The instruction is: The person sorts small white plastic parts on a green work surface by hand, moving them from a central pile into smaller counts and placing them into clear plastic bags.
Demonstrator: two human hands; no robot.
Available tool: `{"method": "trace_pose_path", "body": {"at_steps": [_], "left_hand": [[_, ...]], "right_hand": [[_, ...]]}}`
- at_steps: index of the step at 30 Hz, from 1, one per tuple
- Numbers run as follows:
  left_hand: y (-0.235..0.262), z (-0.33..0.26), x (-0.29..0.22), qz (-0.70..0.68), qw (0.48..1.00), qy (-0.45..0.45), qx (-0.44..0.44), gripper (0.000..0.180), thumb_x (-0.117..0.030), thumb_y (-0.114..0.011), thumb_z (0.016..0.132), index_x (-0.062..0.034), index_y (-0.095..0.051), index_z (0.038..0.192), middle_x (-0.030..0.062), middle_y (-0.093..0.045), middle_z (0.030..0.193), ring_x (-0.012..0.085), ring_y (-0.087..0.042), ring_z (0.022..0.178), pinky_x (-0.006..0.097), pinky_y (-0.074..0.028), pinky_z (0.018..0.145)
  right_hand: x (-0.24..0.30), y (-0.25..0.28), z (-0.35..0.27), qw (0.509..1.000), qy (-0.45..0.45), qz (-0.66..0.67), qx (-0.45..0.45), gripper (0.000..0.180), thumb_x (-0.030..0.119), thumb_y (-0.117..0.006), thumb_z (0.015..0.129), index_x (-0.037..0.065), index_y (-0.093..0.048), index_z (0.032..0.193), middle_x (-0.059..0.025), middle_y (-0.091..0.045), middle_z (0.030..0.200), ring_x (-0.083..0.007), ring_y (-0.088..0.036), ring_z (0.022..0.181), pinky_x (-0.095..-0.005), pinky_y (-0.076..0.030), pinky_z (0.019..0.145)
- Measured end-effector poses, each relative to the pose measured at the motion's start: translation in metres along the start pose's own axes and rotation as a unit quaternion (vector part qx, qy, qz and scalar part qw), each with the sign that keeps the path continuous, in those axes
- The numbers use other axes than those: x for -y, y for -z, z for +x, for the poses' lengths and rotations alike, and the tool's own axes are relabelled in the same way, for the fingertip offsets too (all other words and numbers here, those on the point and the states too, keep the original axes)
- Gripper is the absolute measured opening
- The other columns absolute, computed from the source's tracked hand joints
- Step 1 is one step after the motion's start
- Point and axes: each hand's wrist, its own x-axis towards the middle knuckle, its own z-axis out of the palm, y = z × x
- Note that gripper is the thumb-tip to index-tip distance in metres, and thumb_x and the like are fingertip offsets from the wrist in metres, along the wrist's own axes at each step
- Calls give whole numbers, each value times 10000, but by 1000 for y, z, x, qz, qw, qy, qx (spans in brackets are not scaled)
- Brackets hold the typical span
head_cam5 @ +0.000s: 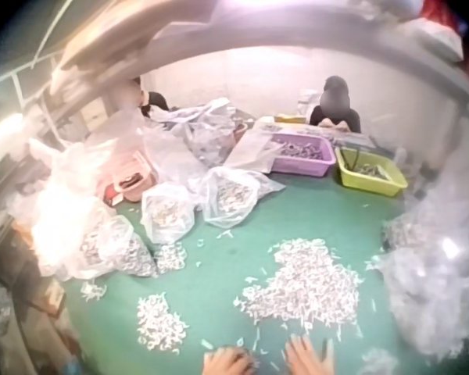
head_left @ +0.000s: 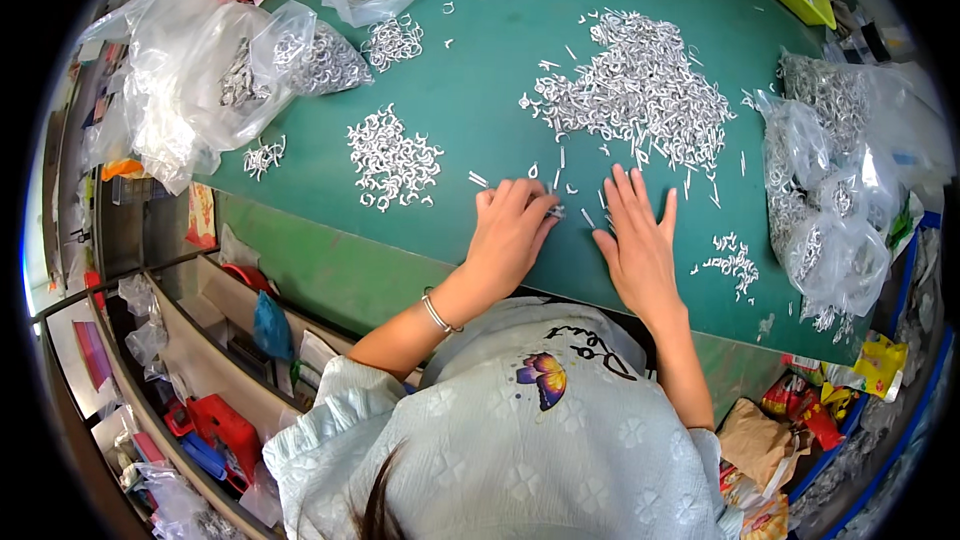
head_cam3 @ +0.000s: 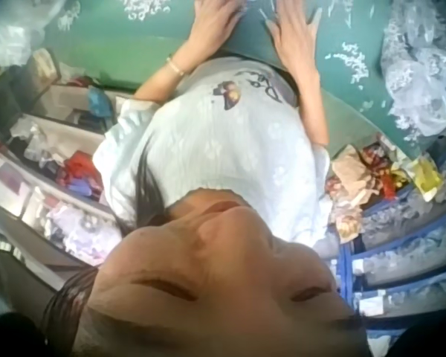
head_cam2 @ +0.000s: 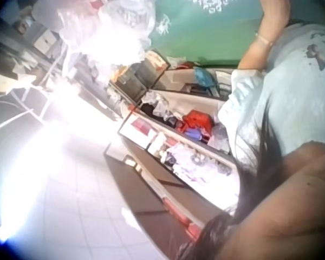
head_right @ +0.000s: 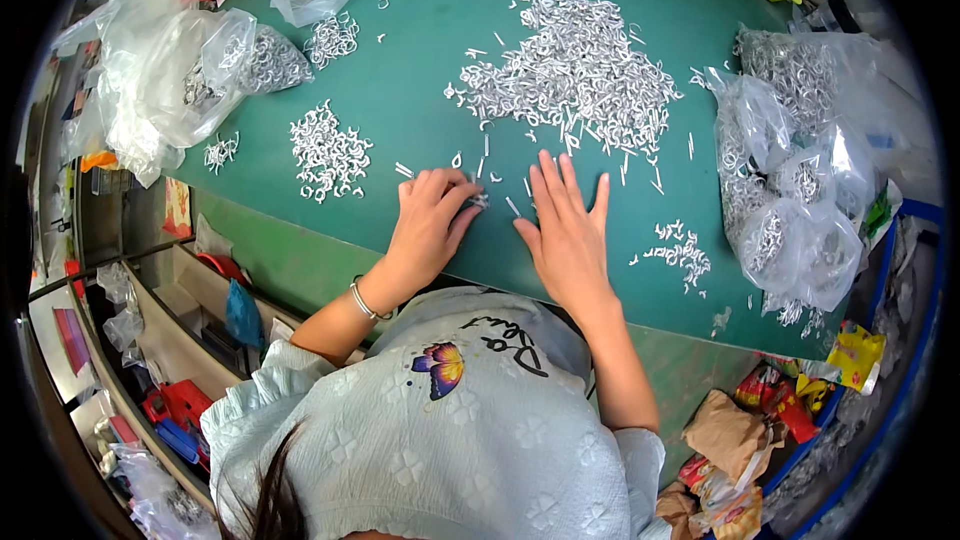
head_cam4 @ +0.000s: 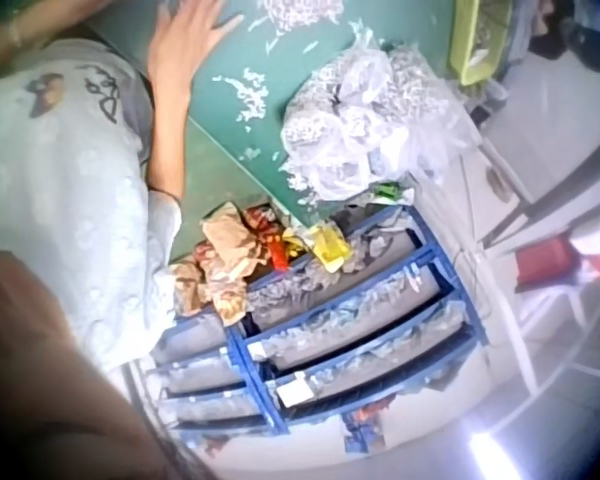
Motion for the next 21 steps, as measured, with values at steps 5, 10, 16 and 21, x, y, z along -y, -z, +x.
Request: {"method": "trace_pose_path", "body": {"at_steps": [5,10,16,21], "left_hand": [[1,-8,7,-23,999,5,-28,166,-55,-673,802,-60,-628,962,48,-565,942,232,-535,875,370,-351,775],[10,-5,6,-30,997,46,-55,153,-15,-672,795,-53,-638,939,59,-605,919,236,-563,841,349,-358,733],[11,-6,6,-30,996,67,-60,155,-13,-681,788,-59,-643,931,55,-608,916,233,-566,836,346,-359,729],[8,-2,13,-11,997,54,-61,152,-34,-694,780,-62,-647,921,52,-593,904,232,-551,844,344,-357,733]], "right_hand": [[9,1,-7,998,12,49,-24,415,127,-626,867,12,-537,1255,-105,-450,1401,-313,-362,1353,-609,-181,1091],[16,-15,20,991,35,63,-114,344,97,-658,827,56,-602,1164,-78,-530,1280,-282,-473,1222,-563,-236,1057],[17,-26,29,985,25,41,-164,105,82,-689,784,66,-635,873,-29,-582,1082,-228,-523,1036,-471,-281,972],[22,-11,21,979,-11,133,-157,117,57,-706,764,68,-628,851,-25,-613,960,-207,-543,950,-392,-304,907]]}}
